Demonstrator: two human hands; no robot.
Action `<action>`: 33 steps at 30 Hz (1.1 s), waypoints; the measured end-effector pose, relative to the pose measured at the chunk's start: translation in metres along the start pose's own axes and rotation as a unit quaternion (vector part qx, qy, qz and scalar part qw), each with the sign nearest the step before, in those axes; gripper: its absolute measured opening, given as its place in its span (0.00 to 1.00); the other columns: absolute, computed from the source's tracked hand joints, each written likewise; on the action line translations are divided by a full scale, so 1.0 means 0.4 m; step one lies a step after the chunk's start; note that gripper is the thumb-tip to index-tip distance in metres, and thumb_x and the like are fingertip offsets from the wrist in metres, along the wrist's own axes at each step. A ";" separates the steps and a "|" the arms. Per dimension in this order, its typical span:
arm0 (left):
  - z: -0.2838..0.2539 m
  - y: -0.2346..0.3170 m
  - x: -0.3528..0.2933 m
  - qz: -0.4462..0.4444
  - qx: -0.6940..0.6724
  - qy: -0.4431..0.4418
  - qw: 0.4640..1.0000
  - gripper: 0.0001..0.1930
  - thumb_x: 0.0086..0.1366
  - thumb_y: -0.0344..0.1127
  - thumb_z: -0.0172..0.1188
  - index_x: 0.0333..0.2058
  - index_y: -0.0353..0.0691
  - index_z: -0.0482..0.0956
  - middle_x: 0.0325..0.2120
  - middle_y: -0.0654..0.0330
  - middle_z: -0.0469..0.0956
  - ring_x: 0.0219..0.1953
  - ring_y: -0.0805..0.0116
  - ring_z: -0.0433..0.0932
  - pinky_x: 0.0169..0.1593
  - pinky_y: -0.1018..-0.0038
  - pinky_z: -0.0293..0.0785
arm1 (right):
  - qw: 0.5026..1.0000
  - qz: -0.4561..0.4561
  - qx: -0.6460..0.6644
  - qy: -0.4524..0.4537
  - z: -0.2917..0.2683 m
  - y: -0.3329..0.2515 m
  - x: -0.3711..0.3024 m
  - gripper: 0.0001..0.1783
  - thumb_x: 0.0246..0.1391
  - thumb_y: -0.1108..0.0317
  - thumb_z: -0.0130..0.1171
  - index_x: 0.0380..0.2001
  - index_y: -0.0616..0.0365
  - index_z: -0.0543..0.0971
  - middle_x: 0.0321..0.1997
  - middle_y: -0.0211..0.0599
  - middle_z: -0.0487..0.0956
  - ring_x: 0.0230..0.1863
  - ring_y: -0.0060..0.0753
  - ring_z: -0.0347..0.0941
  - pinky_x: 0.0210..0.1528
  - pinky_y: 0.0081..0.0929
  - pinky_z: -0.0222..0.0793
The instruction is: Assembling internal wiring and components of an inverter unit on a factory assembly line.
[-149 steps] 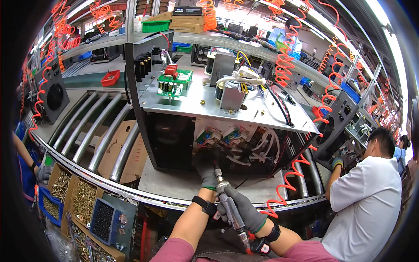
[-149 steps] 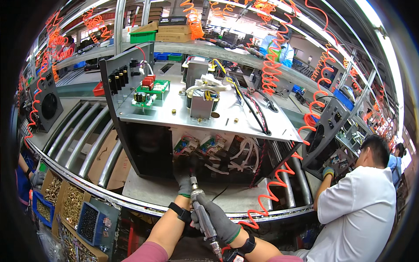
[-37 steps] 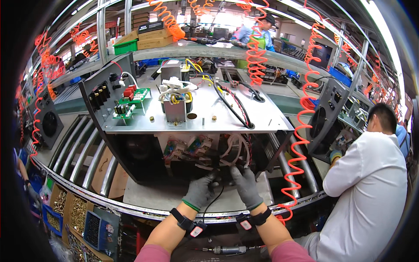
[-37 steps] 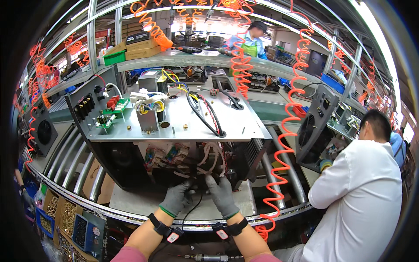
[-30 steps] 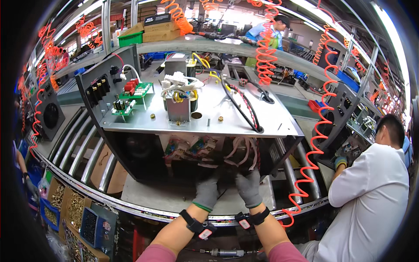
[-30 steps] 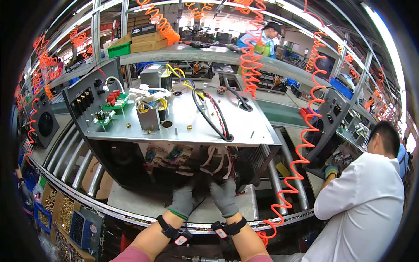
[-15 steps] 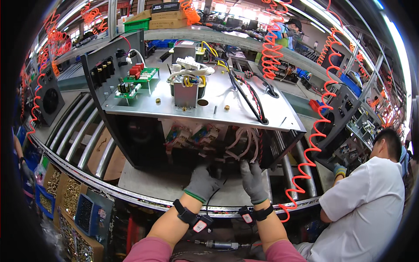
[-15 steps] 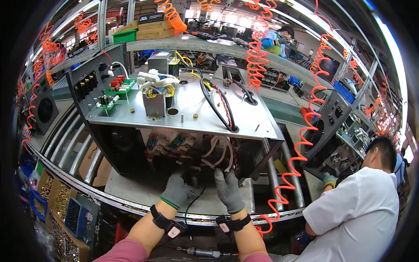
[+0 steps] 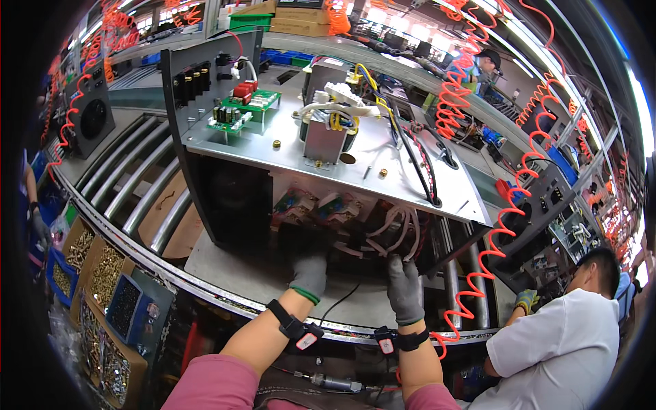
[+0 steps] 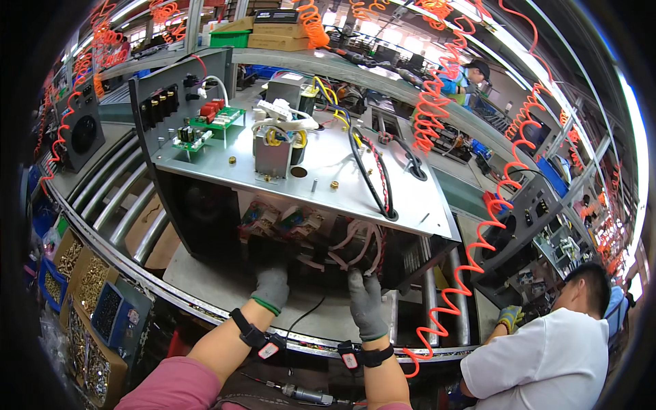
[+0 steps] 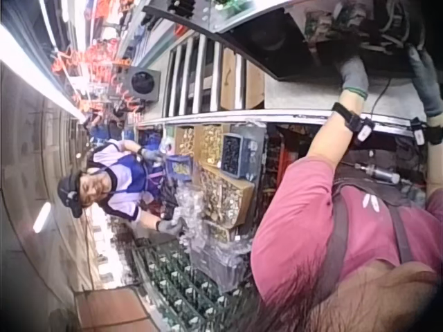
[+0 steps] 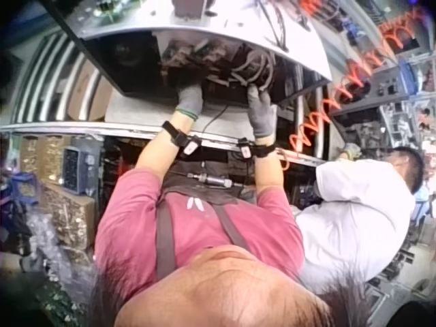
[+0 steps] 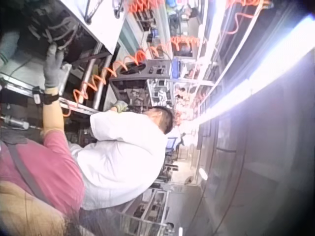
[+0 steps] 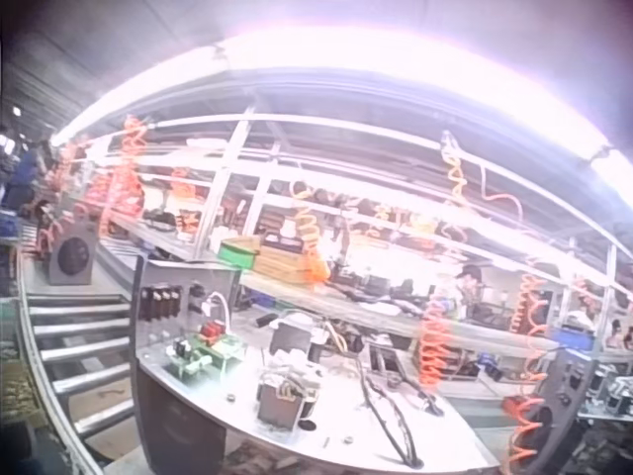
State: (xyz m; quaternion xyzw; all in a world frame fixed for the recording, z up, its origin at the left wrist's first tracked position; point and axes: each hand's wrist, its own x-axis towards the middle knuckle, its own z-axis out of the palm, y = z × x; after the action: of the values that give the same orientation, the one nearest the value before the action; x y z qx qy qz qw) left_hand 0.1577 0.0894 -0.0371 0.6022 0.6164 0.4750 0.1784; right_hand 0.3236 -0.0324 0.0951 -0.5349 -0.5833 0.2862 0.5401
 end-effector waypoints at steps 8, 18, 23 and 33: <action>-0.103 0.156 0.008 -0.382 -0.586 -0.125 0.704 0.11 0.65 0.38 0.54 0.43 0.43 0.79 0.38 0.61 0.81 0.37 0.73 0.79 0.34 0.76 0.74 | 0.995 0.003 0.097 -0.024 0.000 0.022 0.018 0.24 0.68 0.60 0.50 0.61 0.61 0.69 0.61 0.37 0.73 0.61 0.31 0.66 0.64 0.29 0.57; -0.080 0.108 -0.003 -0.199 -0.576 -0.069 0.790 0.11 0.65 0.35 0.54 0.40 0.38 0.81 0.37 0.61 0.80 0.40 0.69 0.78 0.45 0.71 0.75 | 0.856 -0.271 -0.425 0.118 0.042 0.229 0.083 0.31 0.58 0.69 0.51 0.65 0.63 0.63 0.61 0.59 0.67 0.57 0.61 0.64 0.60 0.47 0.63; -0.081 0.096 0.025 -0.217 -0.531 -0.121 0.811 0.12 0.66 0.35 0.51 0.41 0.37 0.81 0.38 0.59 0.79 0.41 0.69 0.77 0.46 0.72 0.74 | 0.989 -0.036 -0.116 0.079 0.037 0.267 0.092 0.29 0.58 0.70 0.52 0.63 0.64 0.65 0.59 0.56 0.70 0.53 0.59 0.68 0.57 0.44 0.67; -0.035 0.050 0.036 -0.139 -0.614 -0.121 0.768 0.13 0.67 0.35 0.51 0.45 0.35 0.76 0.38 0.56 0.78 0.41 0.67 0.78 0.46 0.70 0.76 | 0.815 -0.278 -0.477 0.173 0.073 0.195 0.119 0.31 0.53 0.64 0.62 0.58 0.65 0.70 0.48 0.52 0.77 0.46 0.50 0.73 0.48 0.42 0.70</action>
State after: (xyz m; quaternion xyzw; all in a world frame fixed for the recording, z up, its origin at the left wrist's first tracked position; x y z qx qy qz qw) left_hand 0.1550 0.0940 -0.0092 0.3243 0.2439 0.6452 0.6473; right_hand 0.3283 0.0397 0.0321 -0.5811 -0.6678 -0.2877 0.3655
